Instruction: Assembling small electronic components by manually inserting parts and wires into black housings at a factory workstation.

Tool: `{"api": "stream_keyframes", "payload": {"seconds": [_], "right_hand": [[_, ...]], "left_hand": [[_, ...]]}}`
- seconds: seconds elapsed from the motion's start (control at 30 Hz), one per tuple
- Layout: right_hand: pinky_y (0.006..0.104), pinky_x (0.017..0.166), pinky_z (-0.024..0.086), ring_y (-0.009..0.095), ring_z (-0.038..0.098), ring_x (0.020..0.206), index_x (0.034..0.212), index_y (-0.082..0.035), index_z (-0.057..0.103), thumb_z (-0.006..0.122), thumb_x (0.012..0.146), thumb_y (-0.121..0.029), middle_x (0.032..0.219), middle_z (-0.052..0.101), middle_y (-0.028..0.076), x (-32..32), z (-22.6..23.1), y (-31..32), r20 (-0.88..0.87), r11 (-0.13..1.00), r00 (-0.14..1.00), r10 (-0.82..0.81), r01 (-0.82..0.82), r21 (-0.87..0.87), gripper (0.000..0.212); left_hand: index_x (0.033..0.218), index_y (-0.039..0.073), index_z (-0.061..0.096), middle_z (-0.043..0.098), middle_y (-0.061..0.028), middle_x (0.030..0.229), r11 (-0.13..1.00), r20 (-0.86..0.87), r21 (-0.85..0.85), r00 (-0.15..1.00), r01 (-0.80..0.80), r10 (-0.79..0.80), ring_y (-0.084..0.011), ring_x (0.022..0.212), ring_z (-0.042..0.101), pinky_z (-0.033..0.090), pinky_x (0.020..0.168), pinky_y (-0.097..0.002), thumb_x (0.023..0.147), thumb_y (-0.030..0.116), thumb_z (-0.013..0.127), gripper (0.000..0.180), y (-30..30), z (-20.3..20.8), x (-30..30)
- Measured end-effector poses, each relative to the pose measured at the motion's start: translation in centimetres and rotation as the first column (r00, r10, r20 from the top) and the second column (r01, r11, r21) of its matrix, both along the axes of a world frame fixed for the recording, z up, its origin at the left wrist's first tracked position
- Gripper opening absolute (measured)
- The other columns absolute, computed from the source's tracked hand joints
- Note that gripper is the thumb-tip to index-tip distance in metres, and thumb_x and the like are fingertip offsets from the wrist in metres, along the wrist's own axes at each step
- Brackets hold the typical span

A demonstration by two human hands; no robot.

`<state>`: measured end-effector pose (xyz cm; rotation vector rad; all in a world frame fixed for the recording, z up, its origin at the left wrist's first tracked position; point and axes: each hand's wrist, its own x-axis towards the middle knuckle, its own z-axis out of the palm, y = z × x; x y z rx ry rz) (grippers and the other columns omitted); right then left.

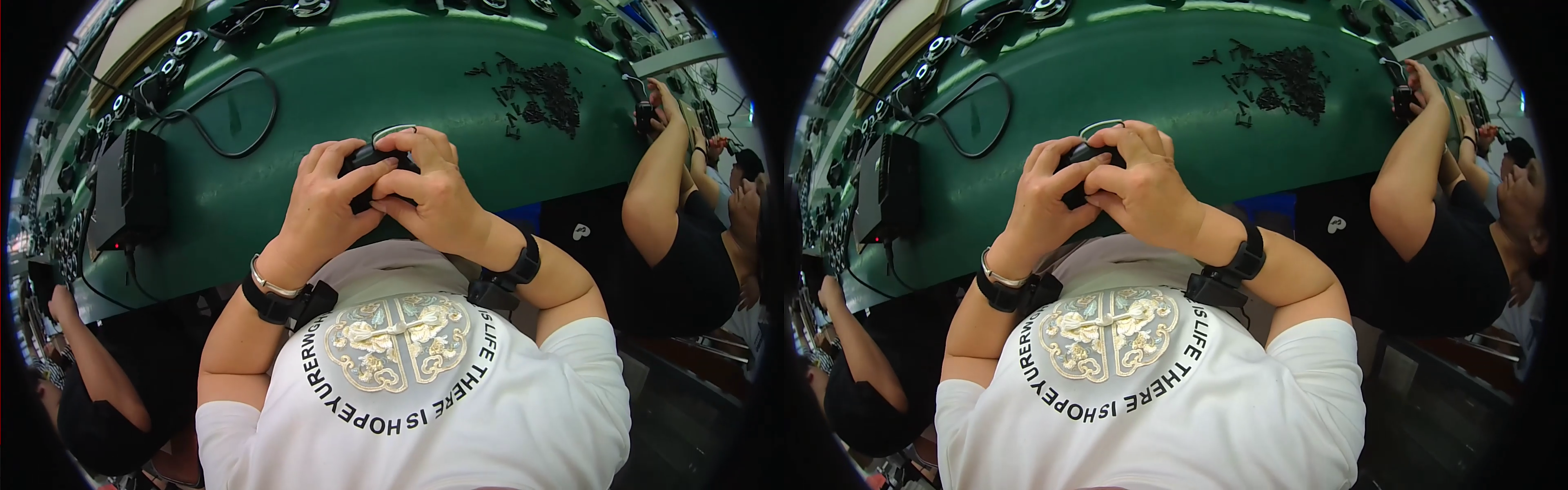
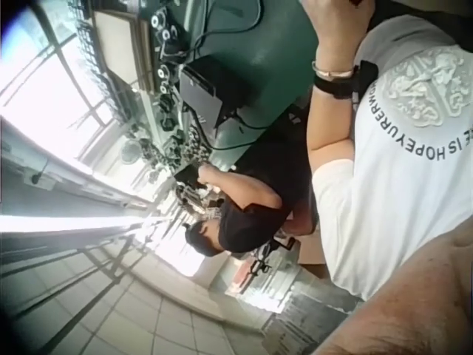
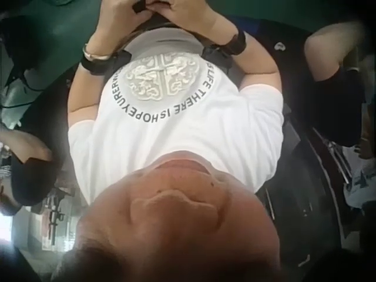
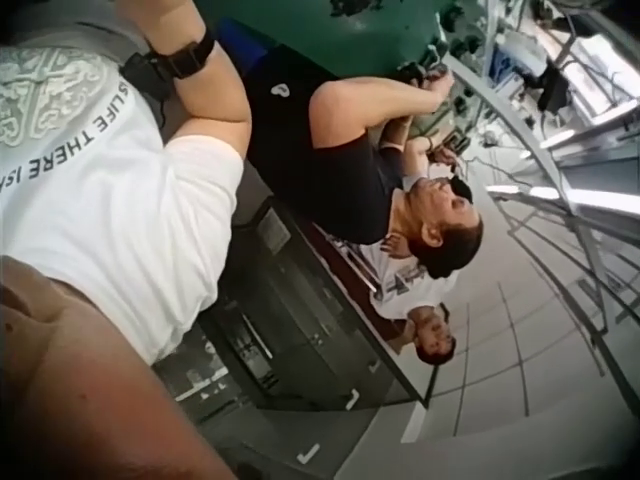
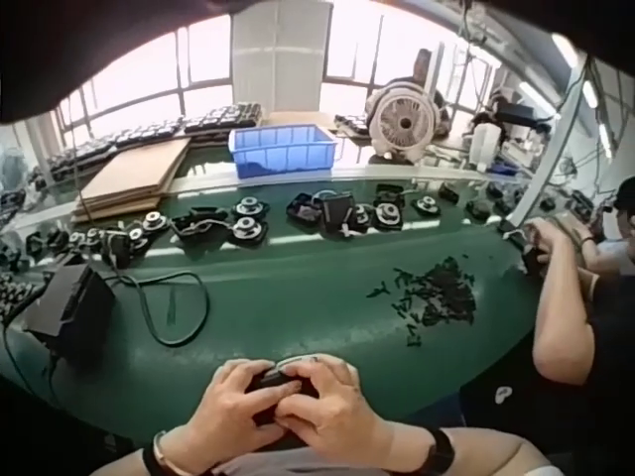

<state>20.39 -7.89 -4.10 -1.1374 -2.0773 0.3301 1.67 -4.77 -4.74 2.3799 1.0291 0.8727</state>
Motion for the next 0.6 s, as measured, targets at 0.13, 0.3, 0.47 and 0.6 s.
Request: {"api": "stream_keyframes", "payload": {"seconds": [0.13,0.3,0.47,0.6], "right_hand": [[0.0418,0.095,0.044,0.033,0.052,0.112,0.088,-0.01,0.072,0.079,0.071,-0.005,0.116,0.06,0.009,4.4,1.2,0.9,-0.075,0.998,0.996,0.044,-0.041,0.051,0.02],[0.0325,0.077,0.052,0.024,0.063,0.09,0.094,-0.006,0.07,0.076,0.075,-0.003,0.095,0.064,0.008,13.7,0.4,1.5,-0.122,0.967,0.96,-0.254,0.255,-0.001,0.02],[0.0291,0.066,0.05,0.02,0.062,0.075,0.093,-0.001,0.067,0.071,0.082,-0.005,0.088,0.063,0.007,15.0,-0.7,2.4,0.171,0.933,0.925,-0.339,0.353,-0.061,0.012],[0.0294,0.064,0.049,0.018,0.062,0.073,0.096,-0.001,0.065,0.067,0.086,-0.005,0.085,0.063,0.006,14.9,-0.3,2.5,0.318,0.952,0.903,-0.289,0.305,-0.002,0.011]], "left_hand": [[0.113,0.019,0.071,0.059,-0.0155,0.118,1.0,-0.019,-0.015,1.0,-0.014,0.014,-0.0361,0.109,0.055,0.046,0.094,-0.0452,0.061,0.009,0.081,0.054,0.0,0.3,0.9],[0.113,0.018,0.071,0.059,-0.0161,0.119,1.0,-0.029,-0.023,1.0,-0.008,0.008,-0.0364,0.109,0.055,0.047,0.094,-0.0455,0.059,0.008,0.082,0.056,0.3,0.2,1.1],[0.113,0.019,0.071,0.059,-0.0166,0.119,0.999,-0.03,-0.019,0.999,-0.029,0.029,-0.0368,0.109,0.055,0.047,0.093,-0.0453,0.06,0.009,0.082,0.056,-0.4,0.1,0.4],[0.113,0.019,0.07,0.059,-0.0169,0.118,1.0,-0.013,-0.008,1.0,-0.021,0.021,-0.0368,0.108,0.055,0.047,0.093,-0.0453,0.06,0.009,0.082,0.055,-0.1,0.0,0.1]]}}
